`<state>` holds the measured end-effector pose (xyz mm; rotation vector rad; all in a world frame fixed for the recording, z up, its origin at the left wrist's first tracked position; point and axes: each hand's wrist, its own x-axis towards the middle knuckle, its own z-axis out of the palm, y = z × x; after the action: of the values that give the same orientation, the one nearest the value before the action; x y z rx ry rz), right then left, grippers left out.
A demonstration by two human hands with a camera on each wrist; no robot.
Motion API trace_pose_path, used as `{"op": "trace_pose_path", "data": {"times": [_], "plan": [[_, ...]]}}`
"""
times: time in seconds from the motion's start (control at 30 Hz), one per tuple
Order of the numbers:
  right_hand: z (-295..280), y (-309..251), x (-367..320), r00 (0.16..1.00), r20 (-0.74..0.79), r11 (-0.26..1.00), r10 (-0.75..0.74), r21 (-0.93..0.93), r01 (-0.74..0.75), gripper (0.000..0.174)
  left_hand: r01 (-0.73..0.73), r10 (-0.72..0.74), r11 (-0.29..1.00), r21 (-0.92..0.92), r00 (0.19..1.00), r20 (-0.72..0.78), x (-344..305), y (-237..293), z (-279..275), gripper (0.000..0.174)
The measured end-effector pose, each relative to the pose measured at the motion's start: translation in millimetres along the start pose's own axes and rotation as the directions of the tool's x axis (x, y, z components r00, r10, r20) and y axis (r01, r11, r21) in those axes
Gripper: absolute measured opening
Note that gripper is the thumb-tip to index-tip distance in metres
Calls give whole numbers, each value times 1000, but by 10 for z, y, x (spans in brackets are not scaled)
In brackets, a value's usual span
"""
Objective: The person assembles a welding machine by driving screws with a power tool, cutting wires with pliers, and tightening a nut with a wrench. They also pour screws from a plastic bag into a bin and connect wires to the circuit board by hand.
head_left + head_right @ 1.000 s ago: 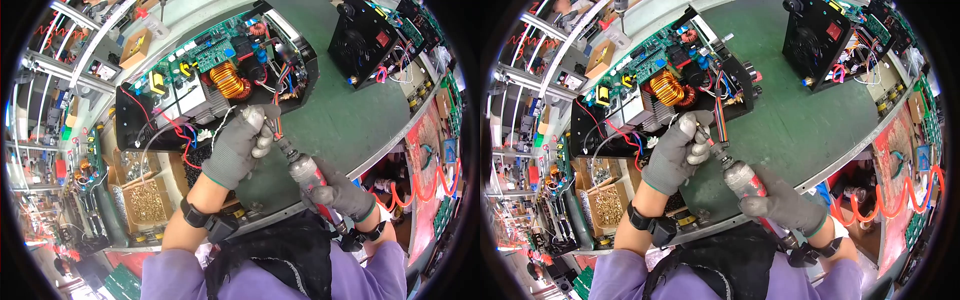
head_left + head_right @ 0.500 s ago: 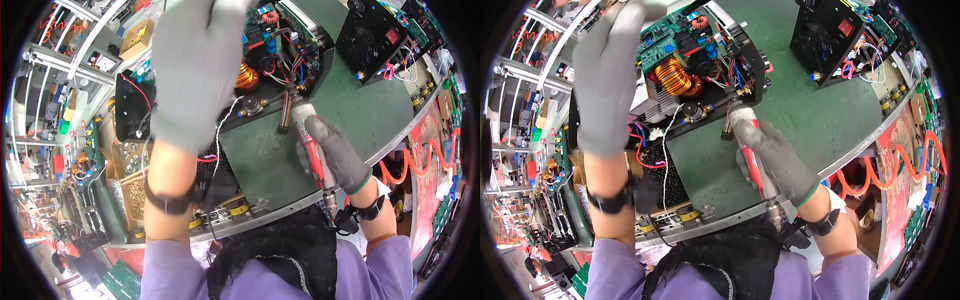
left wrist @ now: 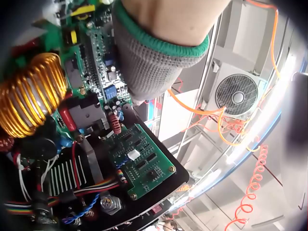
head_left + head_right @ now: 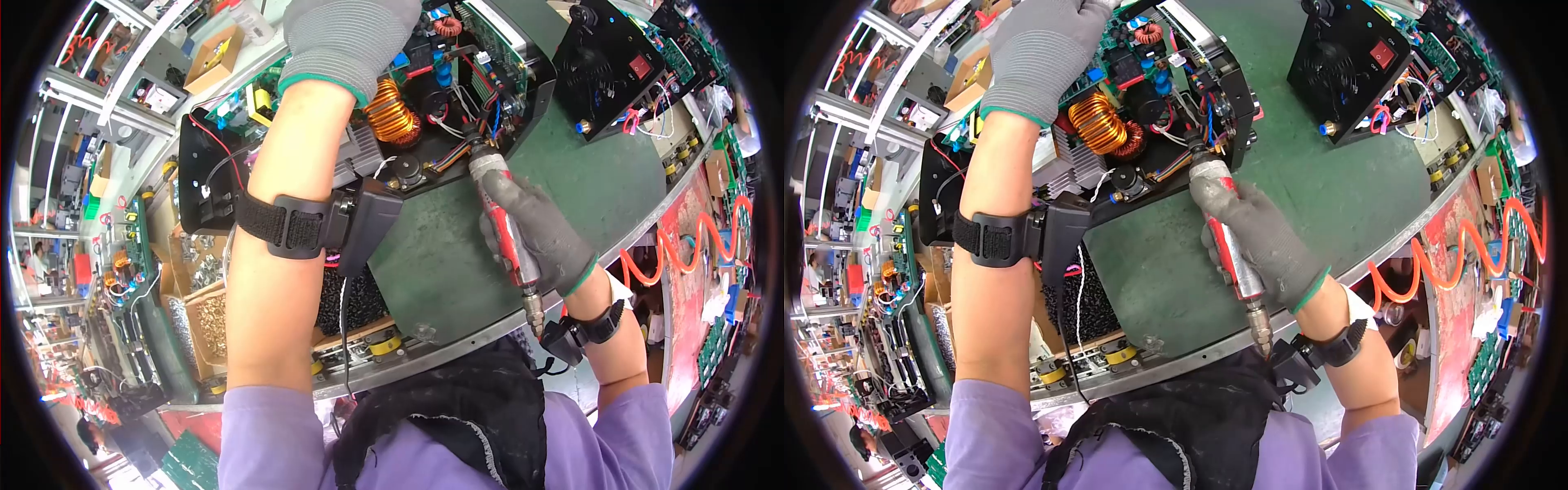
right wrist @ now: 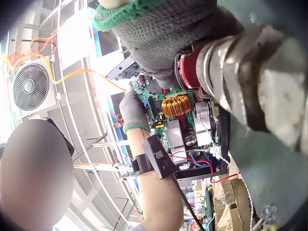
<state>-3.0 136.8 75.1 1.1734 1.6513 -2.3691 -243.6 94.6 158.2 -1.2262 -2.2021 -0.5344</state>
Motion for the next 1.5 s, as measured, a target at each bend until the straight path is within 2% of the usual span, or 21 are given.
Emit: {"op": "trace_pose_path", "data": {"times": [0.07,0.13,0.17,0.23,0.33,0.57,0.7,0.77,0.83,0.93,1.1,1.17,1.2,1.27,1.37,1.47,1.5], "plan": [[-16,-5,25,1000,-17,999,-20,-50,20,56,-39,41,999,-29,997,70,20,-27,-8,30],[-47,-18,75,990,-131,937,-51,-350,2,62,-48,52,998,-42,995,88,17,-38,-20,32],[-71,6,110,990,-128,936,-51,-352,3,62,-59,64,997,-54,992,106,18,-46,-30,35],[-120,68,177,955,-202,799,-217,-599,55,67,-65,76,995,-79,987,141,29,-53,-68,37],[-97,13,143,943,-206,733,-261,-678,55,69,-47,69,993,-109,975,213,65,-44,-83,41],[-132,5,170,939,-167,728,-302,-676,114,70,-15,49,992,-122,958,282,109,-52,-46,44],[-156,-39,190,957,-157,780,-246,-617,99,65,-46,88,987,-152,955,282,90,-48,-93,43],[-150,-83,171,961,-157,794,-229,-602,91,62,-4,43,992,-128,951,306,111,-51,-52,44],[-127,-173,107,988,-115,885,-102,-463,38,56,-17,57,991,-133,953,298,95,-57,-67,44],[-120,-157,103,980,-103,890,-171,-442,109,53,-22,57,993,-120,952,302,97,-46,-55,45],[-112,-182,113,981,-133,878,-142,-474,62,53,-48,83,991,-127,955,285,72,-17,-141,45],[-113,-191,106,979,-137,873,-149,-483,65,53,-22,50,996,-89,942,331,109,-64,-38,46],[-114,-199,102,983,-134,878,-126,-476,48,54,-22,51,996,-90,943,328,125,-134,51,46],[-112,-198,100,986,-131,882,-107,-469,33,54,-125,146,988,-90,950,276,143,-284,184,63],[-119,-139,118,987,-126,882,-103,-469,33,56,-95,110,993,-64,947,301,135,-306,192,70],[-128,-21,114,987,-86,885,-138,-458,84,65,-101,122,992,-79,938,323,87,-345,93,60],[-112,41,66,976,-79,839,-205,-528,133,71,-101,121,992,-78,940,319,46,-364,52,60]]}}
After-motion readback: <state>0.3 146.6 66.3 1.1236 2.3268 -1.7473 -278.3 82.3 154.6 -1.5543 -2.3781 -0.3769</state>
